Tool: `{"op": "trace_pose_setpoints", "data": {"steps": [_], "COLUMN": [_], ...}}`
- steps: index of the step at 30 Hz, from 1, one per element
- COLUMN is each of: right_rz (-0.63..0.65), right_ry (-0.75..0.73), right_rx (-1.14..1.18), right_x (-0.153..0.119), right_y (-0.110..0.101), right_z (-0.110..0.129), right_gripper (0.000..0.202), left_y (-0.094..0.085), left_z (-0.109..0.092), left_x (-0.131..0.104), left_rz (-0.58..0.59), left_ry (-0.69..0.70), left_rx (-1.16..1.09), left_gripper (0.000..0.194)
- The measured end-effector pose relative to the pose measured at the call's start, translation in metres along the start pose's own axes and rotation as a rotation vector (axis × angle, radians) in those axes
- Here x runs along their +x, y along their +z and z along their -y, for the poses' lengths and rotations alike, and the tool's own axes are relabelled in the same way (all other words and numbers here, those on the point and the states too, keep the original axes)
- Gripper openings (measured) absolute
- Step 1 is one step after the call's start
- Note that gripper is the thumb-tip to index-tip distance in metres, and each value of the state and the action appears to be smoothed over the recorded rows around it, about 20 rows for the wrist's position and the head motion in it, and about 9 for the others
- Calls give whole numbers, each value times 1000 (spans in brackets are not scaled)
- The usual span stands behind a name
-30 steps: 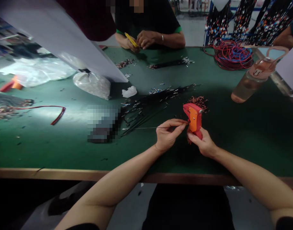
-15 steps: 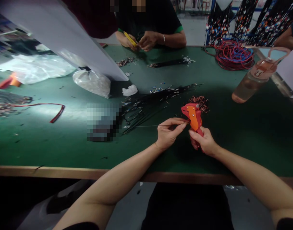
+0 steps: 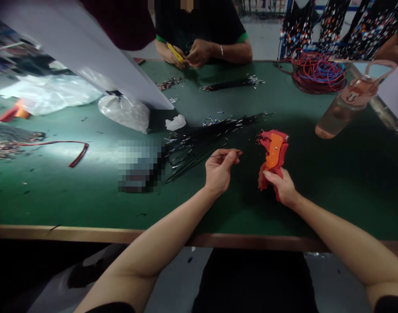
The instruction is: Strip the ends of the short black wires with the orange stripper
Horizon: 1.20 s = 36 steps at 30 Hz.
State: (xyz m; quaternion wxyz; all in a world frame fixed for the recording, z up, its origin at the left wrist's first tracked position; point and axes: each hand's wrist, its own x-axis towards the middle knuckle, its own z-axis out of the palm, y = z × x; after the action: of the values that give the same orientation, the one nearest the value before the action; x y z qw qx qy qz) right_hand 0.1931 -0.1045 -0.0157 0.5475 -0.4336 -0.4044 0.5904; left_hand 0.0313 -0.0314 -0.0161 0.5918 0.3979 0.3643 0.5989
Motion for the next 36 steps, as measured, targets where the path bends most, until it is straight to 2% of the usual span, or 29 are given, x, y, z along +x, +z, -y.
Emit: {"op": "trace_pose_setpoints", "data": {"steps": [5,10,17,23,27,36], "right_rz": [43,134,271,289,296,276], "right_ry": [56,157,227,221,220,205], "right_rx": [8,76,79,85,73,51], "right_x": [1,-2,-6,-7,-8,-8], "right_y": [-4,-2,-1,-1,0,0], "right_z": [-1,1,1,-2,-2,-3], "right_gripper": [23,31,37,37,36,35], "left_y": [-6,-7,-5,-2,0,1], "left_z": [0,0,1,1,-1,-3], "left_x": [13,14,12,8,6,5], "left_rz": [-66,-38,-16,52,56,46], "left_ry": [-46,-81,-184,-310,-384,-439], "left_rx": [-86,-107,-154,-243,-286,-320], "left_gripper": [32,32,33,32,34,28]}}
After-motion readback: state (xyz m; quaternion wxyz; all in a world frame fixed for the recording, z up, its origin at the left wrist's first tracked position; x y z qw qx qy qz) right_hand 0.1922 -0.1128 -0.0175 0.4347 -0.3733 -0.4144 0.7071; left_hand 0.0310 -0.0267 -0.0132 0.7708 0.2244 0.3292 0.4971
